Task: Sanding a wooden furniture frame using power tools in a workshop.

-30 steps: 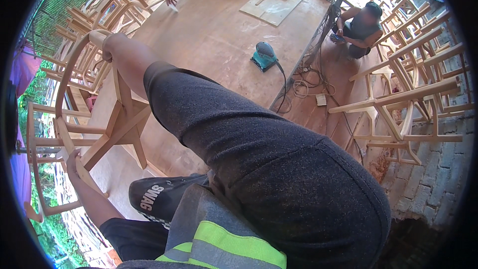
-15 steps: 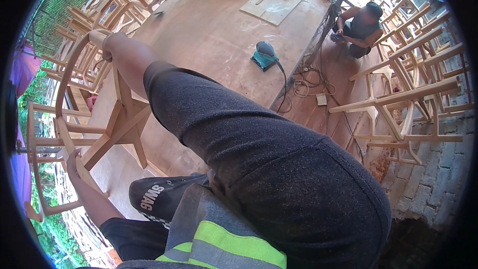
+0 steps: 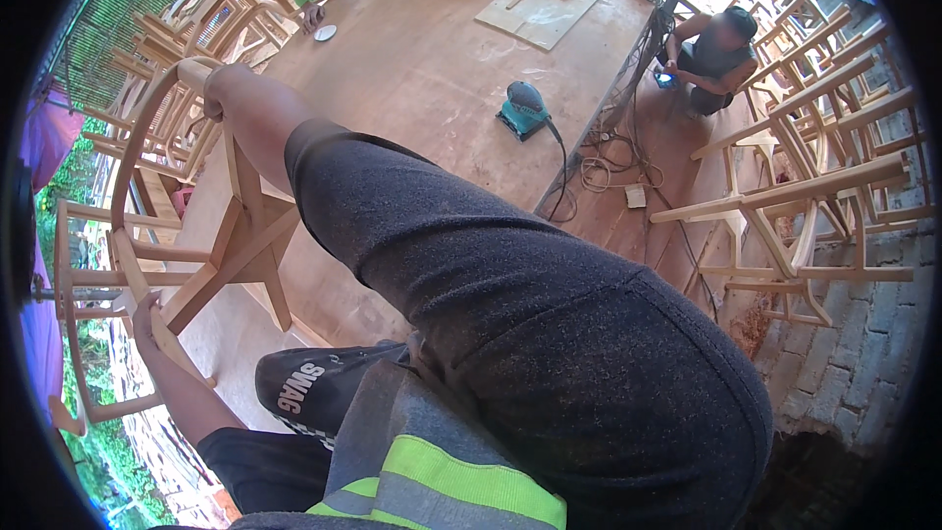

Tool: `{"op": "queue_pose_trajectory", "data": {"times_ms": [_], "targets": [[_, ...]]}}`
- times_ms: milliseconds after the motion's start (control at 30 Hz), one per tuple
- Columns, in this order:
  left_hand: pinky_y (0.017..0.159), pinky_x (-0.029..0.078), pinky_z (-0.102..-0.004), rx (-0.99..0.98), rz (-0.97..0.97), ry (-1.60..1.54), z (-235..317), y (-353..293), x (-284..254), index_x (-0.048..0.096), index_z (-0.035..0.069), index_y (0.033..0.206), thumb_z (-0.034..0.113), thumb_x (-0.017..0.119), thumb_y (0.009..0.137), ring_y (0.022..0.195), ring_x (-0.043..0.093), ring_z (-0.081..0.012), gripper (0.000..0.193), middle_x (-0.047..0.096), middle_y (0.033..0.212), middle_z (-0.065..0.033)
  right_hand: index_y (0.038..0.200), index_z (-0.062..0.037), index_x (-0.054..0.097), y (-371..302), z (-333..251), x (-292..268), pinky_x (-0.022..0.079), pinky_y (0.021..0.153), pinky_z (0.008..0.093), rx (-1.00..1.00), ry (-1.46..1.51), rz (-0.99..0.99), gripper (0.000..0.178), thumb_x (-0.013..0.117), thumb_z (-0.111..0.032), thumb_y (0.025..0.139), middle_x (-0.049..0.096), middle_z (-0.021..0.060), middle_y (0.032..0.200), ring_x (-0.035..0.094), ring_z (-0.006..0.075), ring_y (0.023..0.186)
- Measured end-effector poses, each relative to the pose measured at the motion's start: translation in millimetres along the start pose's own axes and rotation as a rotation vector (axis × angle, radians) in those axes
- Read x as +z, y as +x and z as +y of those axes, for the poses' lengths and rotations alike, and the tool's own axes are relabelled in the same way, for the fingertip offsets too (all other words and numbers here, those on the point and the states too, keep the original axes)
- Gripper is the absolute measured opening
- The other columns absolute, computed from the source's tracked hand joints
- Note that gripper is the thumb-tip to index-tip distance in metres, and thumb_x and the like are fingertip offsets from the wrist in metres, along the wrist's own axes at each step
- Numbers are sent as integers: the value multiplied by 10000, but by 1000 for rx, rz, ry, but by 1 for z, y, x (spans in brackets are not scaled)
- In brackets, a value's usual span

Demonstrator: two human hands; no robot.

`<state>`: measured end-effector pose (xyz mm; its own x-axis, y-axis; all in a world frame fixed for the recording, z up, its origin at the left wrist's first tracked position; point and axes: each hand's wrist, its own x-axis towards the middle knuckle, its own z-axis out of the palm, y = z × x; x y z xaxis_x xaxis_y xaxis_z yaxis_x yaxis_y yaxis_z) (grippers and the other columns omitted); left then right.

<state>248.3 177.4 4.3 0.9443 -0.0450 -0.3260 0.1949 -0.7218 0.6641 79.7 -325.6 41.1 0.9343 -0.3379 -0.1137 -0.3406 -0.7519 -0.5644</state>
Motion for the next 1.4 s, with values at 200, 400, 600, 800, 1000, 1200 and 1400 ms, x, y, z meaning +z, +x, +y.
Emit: {"op": "queue_pose_trajectory", "data": {"times_ms": [200,400,600,800,1000,1200,1400], "targets": [[498,483,-312,63,20,-78,0,-3,4,614,43,842,324,730,715,540,567,-195,330,561,689,-68,1122,-90,691,5,1,2,538,802,361,3,7,-2,564,772,-325,616,684,114,1090,672,250,947],[518,492,-311,40,27,-39,5,-10,6,616,46,861,319,729,725,551,573,-197,326,564,709,-68,1123,-96,691,7,1,2,540,800,362,-3,-16,-15,566,772,-331,615,682,109,1094,672,242,951],[546,485,-297,16,-13,-35,13,-25,8,632,42,852,311,722,744,576,569,-181,304,562,721,-58,1122,-91,690,10,2,4,538,805,365,15,-19,-31,555,755,-325,622,676,112,1108,668,243,967],[630,472,-278,73,-1,29,10,-19,4,692,14,904,293,690,780,670,559,-159,305,572,776,-56,1117,-82,689,5,0,1,534,809,365,11,-10,-22,543,738,-317,630,675,116,1108,666,250,969],[732,467,-330,142,67,142,3,-12,2,614,13,1087,334,718,767,785,551,-176,465,575,864,-53,1102,-93,688,0,10,8,540,784,352,-151,-68,45,508,715,-284,632,689,121,1039,678,256,920],[610,474,-337,95,139,85,18,-43,13,649,-6,902,344,750,674,625,576,-205,431,612,743,-85,1061,-80,689,13,5,12,540,754,352,-4,-29,64,460,699,-256,636,690,148,985,680,271,890],[616,481,-341,76,119,87,28,-57,16,656,-5,921,340,755,671,632,583,-206,437,619,753,-89,1038,-78,694,-5,3,4,539,757,358,-120,-101,83,425,691,-233,642,690,135,987,674,291,890]]}}
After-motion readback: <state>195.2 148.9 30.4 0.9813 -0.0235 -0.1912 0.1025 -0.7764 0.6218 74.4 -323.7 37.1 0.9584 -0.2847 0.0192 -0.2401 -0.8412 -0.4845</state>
